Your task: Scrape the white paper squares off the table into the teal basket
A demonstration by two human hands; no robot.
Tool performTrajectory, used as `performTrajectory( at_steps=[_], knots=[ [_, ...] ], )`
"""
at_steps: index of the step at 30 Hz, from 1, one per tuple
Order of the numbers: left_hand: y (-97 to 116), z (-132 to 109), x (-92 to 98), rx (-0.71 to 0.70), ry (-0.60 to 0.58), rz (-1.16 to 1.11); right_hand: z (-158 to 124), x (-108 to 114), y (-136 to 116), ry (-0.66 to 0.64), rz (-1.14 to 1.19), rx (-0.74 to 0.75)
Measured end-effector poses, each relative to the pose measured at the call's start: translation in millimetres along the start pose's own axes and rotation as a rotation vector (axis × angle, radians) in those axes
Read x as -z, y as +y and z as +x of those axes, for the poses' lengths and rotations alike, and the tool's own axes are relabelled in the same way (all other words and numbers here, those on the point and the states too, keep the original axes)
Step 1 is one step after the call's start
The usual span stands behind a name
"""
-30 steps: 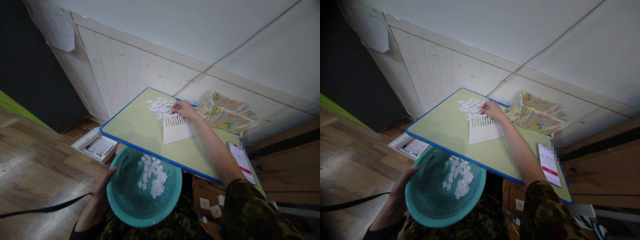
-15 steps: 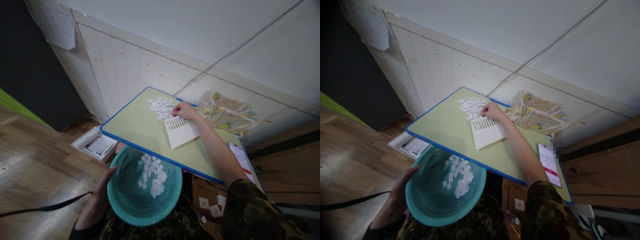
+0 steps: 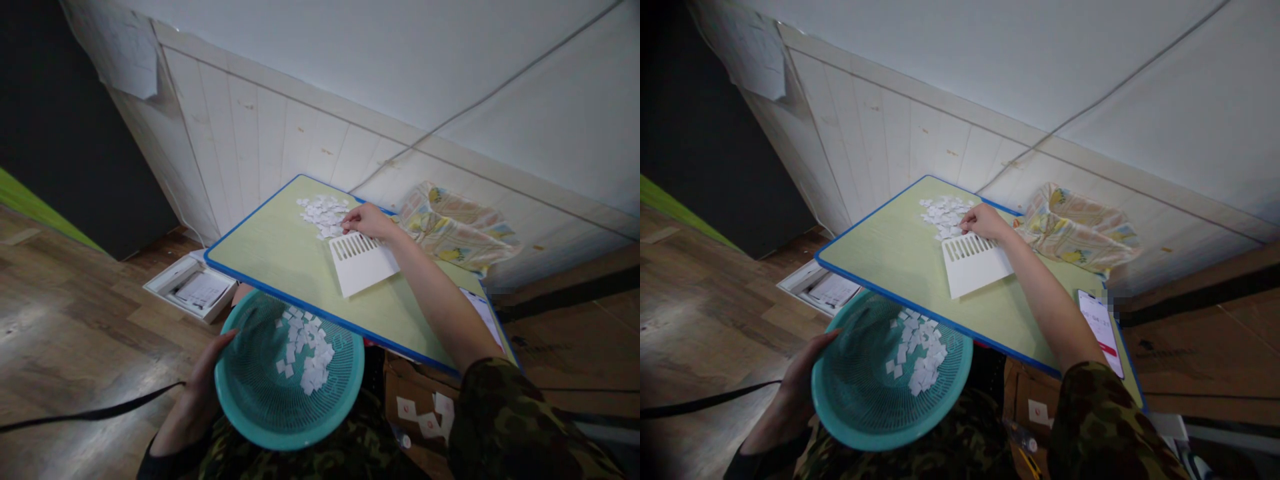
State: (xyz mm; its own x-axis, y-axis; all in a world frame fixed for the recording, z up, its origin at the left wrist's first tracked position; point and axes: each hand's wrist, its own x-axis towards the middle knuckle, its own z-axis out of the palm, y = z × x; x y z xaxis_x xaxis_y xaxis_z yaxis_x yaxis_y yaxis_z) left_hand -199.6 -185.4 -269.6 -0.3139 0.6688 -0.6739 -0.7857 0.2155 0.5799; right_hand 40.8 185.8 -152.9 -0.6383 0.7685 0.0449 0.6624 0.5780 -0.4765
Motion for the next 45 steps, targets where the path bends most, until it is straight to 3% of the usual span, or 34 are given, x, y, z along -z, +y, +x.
performTrajectory(
  at_steps=[7,15,22,32,42,45],
  knots=[
    [10,-14,-19.5,-0.008,0.016,0.07,-3,2,-2,0.149,-0.163,-0.063],
    [10,-12,-19.5,-0.005,0.029,0.075,-5,3,-2,0.001,-0.116,-0.008],
    [10,-12,-19.9,0.054,0.022,0.04,-8,5,-11,-0.015,-0.215,-0.031],
    [11,-9,-20.6,0.088,0.024,0.028,-7,5,-11,-0.046,-0.165,-0.008],
    [11,-9,-21.1,0.081,0.032,0.02,-18,6,-15,0.035,-0.205,-0.087],
    [9,-6,-17.7,0.072,0.017,0.026,-23,5,-16,-0.065,-0.211,-0.017]
  ],
)
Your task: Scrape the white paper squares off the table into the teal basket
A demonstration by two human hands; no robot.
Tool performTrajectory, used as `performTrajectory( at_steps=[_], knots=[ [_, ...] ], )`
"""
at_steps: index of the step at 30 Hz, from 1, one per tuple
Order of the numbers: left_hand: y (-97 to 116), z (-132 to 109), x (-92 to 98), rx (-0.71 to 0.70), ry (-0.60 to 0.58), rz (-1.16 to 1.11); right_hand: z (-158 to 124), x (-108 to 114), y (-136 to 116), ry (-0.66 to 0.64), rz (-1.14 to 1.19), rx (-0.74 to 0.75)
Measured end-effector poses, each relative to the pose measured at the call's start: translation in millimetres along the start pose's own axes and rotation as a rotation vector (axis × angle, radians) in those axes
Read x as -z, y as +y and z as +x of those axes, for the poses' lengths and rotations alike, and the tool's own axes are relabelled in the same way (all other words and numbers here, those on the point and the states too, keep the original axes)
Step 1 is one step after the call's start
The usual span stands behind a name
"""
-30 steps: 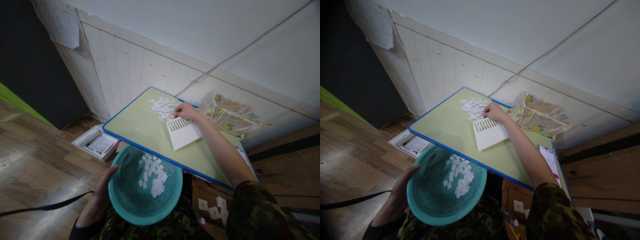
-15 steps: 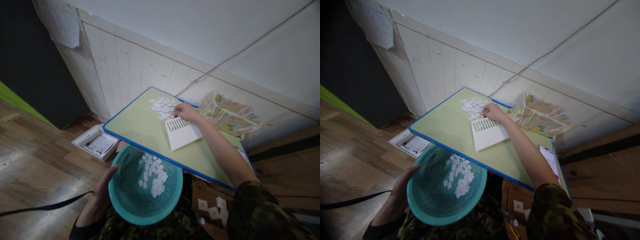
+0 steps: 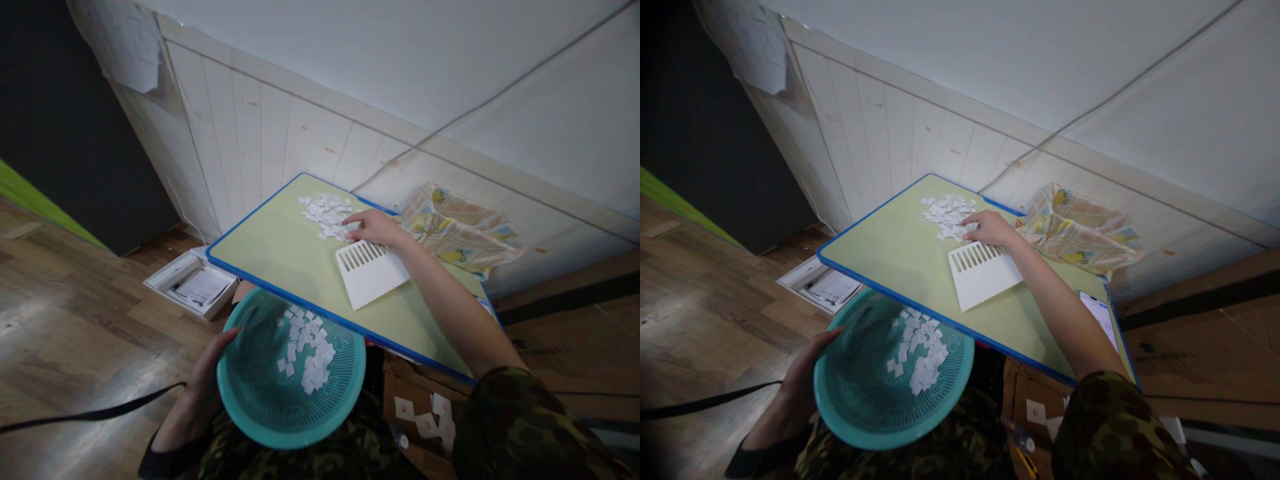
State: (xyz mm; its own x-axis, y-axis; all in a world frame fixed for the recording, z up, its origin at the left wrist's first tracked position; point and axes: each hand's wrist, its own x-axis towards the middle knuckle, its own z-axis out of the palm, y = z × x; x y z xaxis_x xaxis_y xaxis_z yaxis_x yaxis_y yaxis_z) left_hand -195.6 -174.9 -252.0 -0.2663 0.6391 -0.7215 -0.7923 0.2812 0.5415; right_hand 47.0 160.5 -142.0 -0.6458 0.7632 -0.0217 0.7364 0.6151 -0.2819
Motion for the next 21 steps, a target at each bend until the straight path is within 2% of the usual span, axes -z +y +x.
performTrajectory(
  at_steps=[4,9,13,17,21],
  knots=[
    [-1,4,2.8,0.029,-0.013,-0.029,-7,-6,-5,-0.131,-0.057,0.12],
    [2,-3,-5.1,0.022,0.01,-0.017,-14,-4,-11,-0.124,-0.018,0.16],
    [3,-6,-9.5,0.033,0.036,-0.008,-18,-4,-13,-0.17,0.014,0.197],
    [0,-2,-4.9,0.019,0.001,-0.014,-19,-9,-13,-0.201,0.032,0.202],
    [-1,0,-0.1,0.017,-0.039,-0.016,-18,-11,-12,-0.149,0.037,0.174]
  ],
)
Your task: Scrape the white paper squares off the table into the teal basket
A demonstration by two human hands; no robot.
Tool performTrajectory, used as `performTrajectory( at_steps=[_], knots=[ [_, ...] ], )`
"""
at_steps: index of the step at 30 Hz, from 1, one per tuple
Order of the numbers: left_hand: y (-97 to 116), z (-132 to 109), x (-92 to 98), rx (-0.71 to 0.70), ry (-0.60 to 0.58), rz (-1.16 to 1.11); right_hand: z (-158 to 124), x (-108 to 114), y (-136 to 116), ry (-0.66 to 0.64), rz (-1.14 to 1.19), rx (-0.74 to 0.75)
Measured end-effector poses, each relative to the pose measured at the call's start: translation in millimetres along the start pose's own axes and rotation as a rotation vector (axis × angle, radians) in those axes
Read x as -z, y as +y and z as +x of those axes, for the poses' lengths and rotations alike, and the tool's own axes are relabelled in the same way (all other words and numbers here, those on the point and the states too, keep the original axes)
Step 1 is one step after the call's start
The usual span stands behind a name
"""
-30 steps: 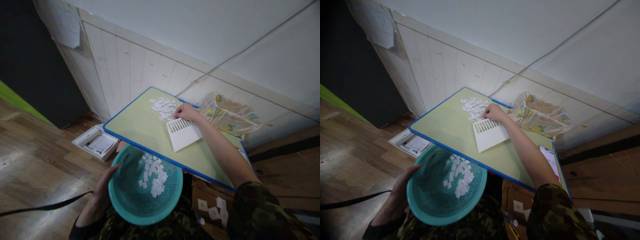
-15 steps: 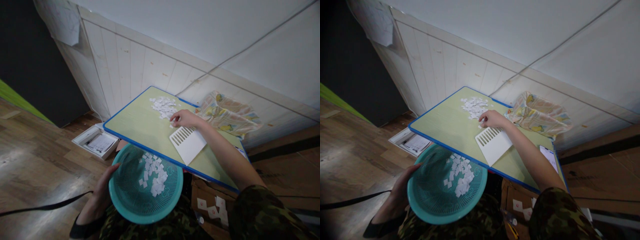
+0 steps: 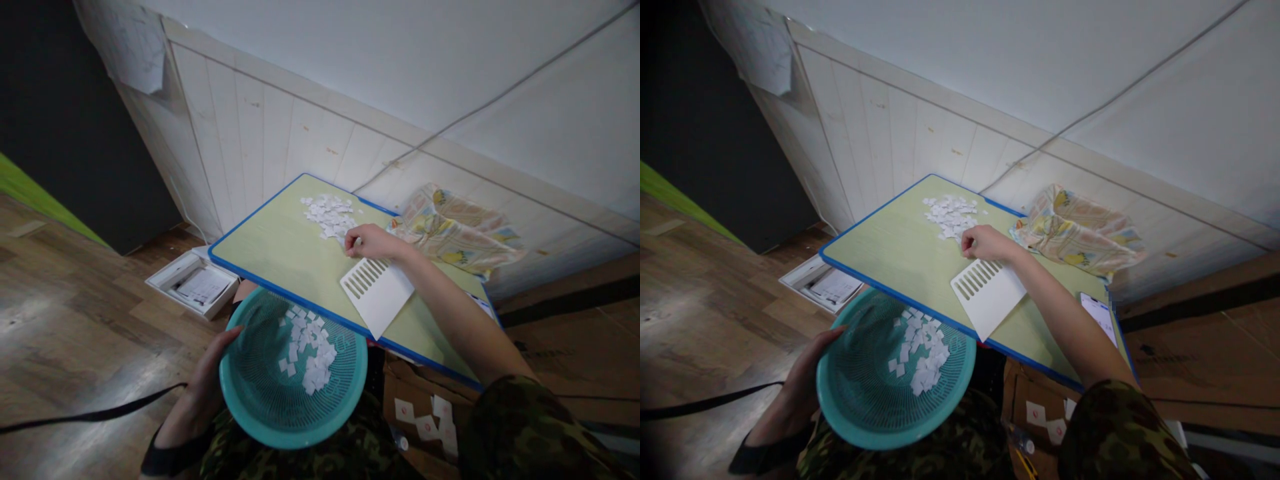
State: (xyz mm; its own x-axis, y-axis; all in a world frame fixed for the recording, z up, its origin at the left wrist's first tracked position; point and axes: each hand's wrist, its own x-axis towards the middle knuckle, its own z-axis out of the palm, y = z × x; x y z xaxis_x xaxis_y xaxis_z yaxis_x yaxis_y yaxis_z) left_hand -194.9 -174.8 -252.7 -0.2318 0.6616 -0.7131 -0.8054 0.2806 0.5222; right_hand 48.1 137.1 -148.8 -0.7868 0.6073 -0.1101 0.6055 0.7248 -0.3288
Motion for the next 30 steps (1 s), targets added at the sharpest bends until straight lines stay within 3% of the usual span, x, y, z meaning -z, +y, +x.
performTrajectory(
  at_steps=[10,20,30],
  knots=[
    [2,-3,-1.7,-0.003,-0.001,0.052,24,10,5,0.162,-0.02,-0.076],
    [3,-7,-2.0,-0.042,0.021,0.058,68,-4,-7,0.112,-0.114,-0.119],
    [7,-9,-4.4,-0.02,0.028,0.043,64,7,8,0.137,-0.088,-0.13]
  ],
)
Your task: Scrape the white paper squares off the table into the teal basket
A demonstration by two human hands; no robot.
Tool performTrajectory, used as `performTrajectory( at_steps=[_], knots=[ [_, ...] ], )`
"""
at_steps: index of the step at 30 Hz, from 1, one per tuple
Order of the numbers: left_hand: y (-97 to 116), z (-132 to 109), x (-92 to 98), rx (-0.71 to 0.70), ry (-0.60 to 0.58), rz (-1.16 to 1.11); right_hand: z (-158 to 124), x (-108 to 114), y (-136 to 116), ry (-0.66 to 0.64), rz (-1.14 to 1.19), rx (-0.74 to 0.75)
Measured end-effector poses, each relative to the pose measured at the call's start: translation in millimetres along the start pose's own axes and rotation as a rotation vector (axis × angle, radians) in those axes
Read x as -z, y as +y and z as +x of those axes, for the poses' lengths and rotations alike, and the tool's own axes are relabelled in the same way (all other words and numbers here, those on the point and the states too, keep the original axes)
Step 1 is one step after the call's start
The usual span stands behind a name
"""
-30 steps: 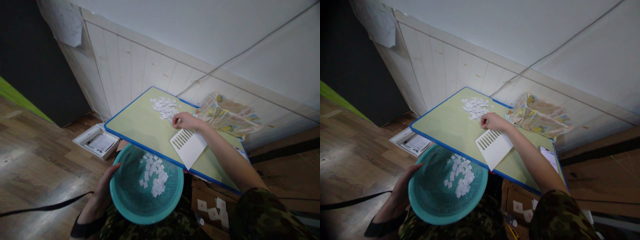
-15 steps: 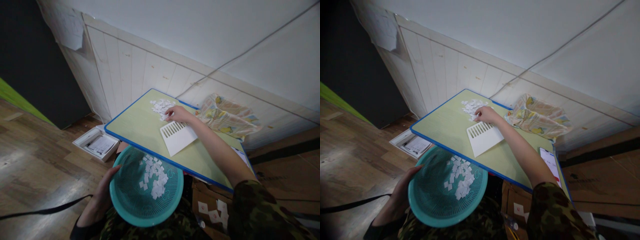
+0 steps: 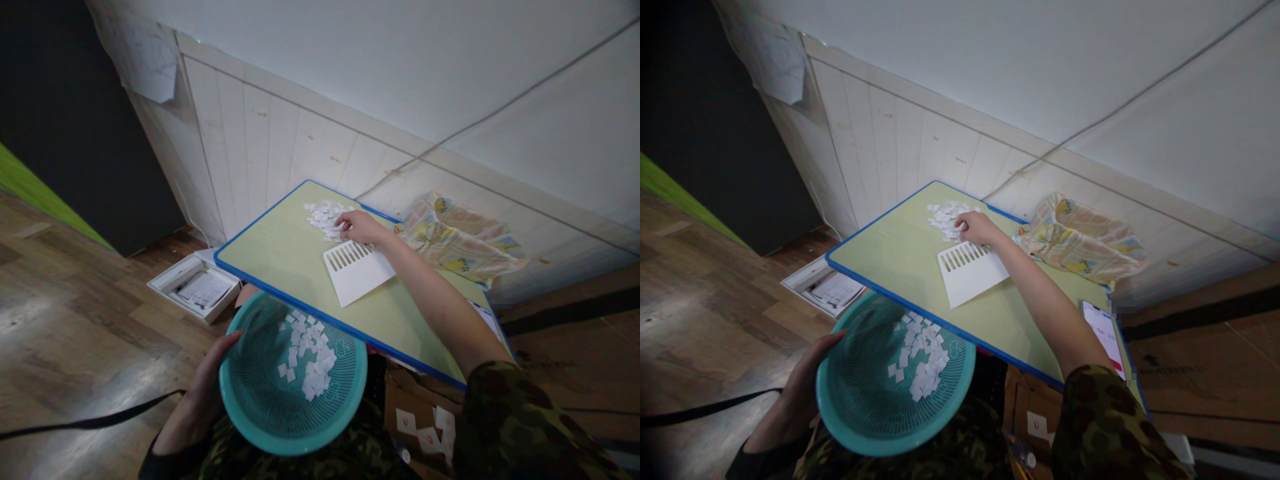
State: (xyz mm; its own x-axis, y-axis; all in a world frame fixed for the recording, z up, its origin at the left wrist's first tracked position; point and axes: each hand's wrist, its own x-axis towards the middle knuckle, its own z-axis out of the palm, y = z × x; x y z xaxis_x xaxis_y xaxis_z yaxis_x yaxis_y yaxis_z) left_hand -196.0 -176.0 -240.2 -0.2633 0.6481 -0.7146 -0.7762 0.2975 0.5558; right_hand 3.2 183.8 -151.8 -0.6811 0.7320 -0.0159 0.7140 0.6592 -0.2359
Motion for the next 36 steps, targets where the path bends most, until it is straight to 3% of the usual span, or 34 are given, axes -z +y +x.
performTrajectory(
  at_steps=[11,19,27,36],
  knots=[
    [-6,8,10.2,-0.02,-0.057,-0.008,1,-1,-5,0.017,-0.045,0.013],
    [-3,2,9.3,-0.021,-0.077,-0.012,-2,7,-9,-0.014,-0.025,-0.077],
    [-3,4,8.4,-0.074,-0.034,0.031,3,-6,-10,-0.04,0.039,0.05],
    [-1,0,4.4,-0.003,-0.036,-0.017,3,-4,9,-0.071,0.041,0.018]
  ],
)
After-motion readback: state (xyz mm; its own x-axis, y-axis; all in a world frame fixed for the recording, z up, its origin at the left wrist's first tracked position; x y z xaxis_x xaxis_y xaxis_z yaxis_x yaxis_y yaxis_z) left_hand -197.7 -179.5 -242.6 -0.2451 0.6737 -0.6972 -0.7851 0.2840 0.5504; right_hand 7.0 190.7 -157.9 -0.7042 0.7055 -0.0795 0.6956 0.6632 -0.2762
